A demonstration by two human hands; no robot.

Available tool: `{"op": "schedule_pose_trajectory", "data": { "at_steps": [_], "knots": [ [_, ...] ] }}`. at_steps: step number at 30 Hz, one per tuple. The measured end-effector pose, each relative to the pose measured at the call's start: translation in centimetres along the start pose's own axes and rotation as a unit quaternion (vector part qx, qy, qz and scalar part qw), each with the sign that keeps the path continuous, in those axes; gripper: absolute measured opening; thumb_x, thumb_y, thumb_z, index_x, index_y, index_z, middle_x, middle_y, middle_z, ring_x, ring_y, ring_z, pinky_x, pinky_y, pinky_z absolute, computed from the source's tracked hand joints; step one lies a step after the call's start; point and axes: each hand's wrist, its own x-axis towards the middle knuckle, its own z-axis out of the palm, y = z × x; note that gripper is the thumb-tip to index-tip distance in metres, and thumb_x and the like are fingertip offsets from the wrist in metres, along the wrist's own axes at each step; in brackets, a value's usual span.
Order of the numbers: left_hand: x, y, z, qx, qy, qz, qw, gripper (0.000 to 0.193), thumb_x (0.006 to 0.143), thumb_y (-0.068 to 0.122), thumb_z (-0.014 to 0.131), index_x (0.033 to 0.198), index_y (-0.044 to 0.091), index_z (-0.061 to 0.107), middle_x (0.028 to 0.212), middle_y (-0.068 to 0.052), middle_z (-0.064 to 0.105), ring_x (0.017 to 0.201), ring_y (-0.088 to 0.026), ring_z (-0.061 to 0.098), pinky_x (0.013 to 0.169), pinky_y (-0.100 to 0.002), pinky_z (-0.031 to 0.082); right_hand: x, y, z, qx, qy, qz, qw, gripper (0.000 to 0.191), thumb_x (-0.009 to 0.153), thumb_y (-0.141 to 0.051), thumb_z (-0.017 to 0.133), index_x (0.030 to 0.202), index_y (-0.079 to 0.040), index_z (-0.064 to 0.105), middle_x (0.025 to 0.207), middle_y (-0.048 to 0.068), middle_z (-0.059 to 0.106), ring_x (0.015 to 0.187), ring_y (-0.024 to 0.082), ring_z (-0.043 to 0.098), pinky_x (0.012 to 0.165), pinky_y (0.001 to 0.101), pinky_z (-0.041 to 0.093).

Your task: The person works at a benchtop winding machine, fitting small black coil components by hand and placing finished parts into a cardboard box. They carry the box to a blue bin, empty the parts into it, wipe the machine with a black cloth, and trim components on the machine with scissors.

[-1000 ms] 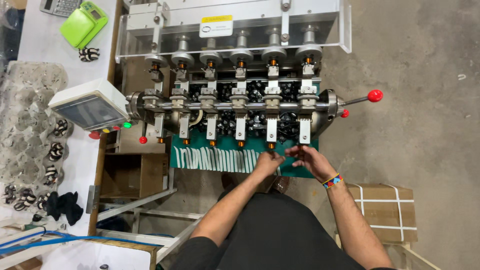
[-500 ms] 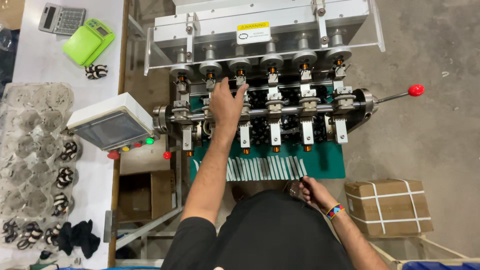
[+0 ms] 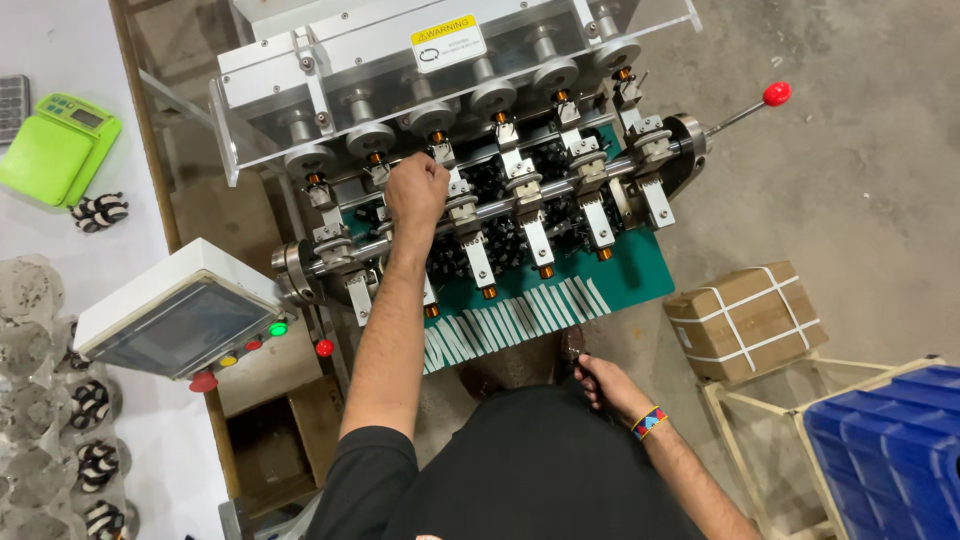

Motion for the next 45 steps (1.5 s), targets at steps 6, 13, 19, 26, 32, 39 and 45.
{"op": "schedule_pose_trajectory", "data": {
  "at_steps": [6, 13, 19, 26, 32, 39, 45],
  "knots": [
    [-0.2, 1.7, 0.9, 0.008, 0.044, 0.046, 0.998, 0.015, 0.080, 0.021, 0.071, 0.076, 0.006, 0.073, 0.082, -0.015, 0.072, 0.078, -0.039, 0.068, 0.071, -0.050, 0.054, -0.1, -1.5, 0.1, -0.066, -0.021, -0.008, 0.998, 0.040, 0.101, -0.045, 0.049, 0.088, -0.010, 0.061, 0.064, -0.005, 0.045, 0.057, 0.010, 0.045, 0.053, 0.0281, 0.039],
    [-4.2, 7.6, -1.8, 0.137, 0.091, 0.182, 0.970, 0.021, 0.087, 0.027, 0.076, 0.080, 0.007, 0.076, 0.083, -0.012, 0.068, 0.079, -0.033, 0.063, 0.071, -0.049, 0.046, -1.1, -8.6, -3.2, -0.069, -0.078, -0.076, 0.992, 0.044, 0.102, -0.048, 0.048, 0.085, -0.010, 0.059, 0.062, -0.005, 0.042, 0.055, 0.010, 0.041, 0.051, 0.0286, 0.035],
    [-19.6, 15.0, 2.2, -0.139, -0.254, 0.319, 0.902, 0.033, 0.089, 0.026, 0.079, 0.116, 0.008, 0.071, 0.118, -0.012, 0.069, 0.113, -0.032, 0.067, 0.097, -0.042, 0.054, -0.7, -11.2, -7.9, 0.046, -0.235, 0.024, 0.971, 0.048, 0.102, -0.054, 0.043, 0.082, -0.012, 0.054, 0.060, -0.008, 0.034, 0.050, 0.006, 0.030, 0.046, 0.0241, 0.024],
    [-25.6, 16.9, 4.8, -0.324, -0.341, 0.146, 0.870, 0.049, 0.087, 0.011, 0.080, 0.133, 0.007, 0.063, 0.127, -0.010, 0.068, 0.113, -0.024, 0.070, 0.096, -0.035, 0.058, -0.2, -12.0, -11.8, 0.099, -0.399, 0.153, 0.899, 0.048, 0.103, -0.053, 0.034, 0.079, -0.013, 0.048, 0.060, -0.008, 0.034, 0.049, 0.006, 0.029, 0.045, 0.0230, 0.025],
    [-26.8, 16.6, 5.6, -0.344, -0.289, 0.091, 0.889, 0.047, 0.090, 0.006, 0.076, 0.135, 0.007, 0.066, 0.129, -0.010, 0.070, 0.112, -0.020, 0.072, 0.097, -0.031, 0.059, 0.5, -14.5, -11.3, 0.109, -0.467, 0.159, 0.863, 0.053, 0.102, -0.060, 0.033, 0.078, -0.014, 0.046, 0.060, -0.008, 0.033, 0.049, 0.006, 0.029, 0.043, 0.0213, 0.025],
    [-28.1, 14.4, 9.8, -0.454, -0.145, -0.142, 0.868, 0.042, 0.090, 0.002, 0.078, 0.131, 0.000, 0.068, 0.126, -0.010, 0.071, 0.106, -0.013, 0.068, 0.092, -0.029, 0.058, -1.9, -13.9, -10.5, 0.008, -0.260, -0.087, 0.962, 0.052, 0.108, -0.048, 0.039, 0.090, -0.005, 0.061, 0.067, -0.004, 0.050, 0.054, 0.005, 0.039, 0.048, 0.0216, 0.033],
    [-27.5, 13.0, 9.1, -0.523, -0.169, -0.236, 0.801, 0.044, 0.093, 0.007, 0.073, 0.135, 0.001, 0.064, 0.104, -0.010, 0.077, 0.090, -0.013, 0.074, 0.080, -0.026, 0.061, -2.9, -13.6, -10.3, -0.330, -0.137, -0.336, 0.871, 0.025, 0.105, -0.025, 0.056, 0.101, -0.004, 0.070, 0.078, 0.007, 0.067, 0.068, 0.017, 0.061, 0.063, 0.0305, 0.050]
  ]
}}
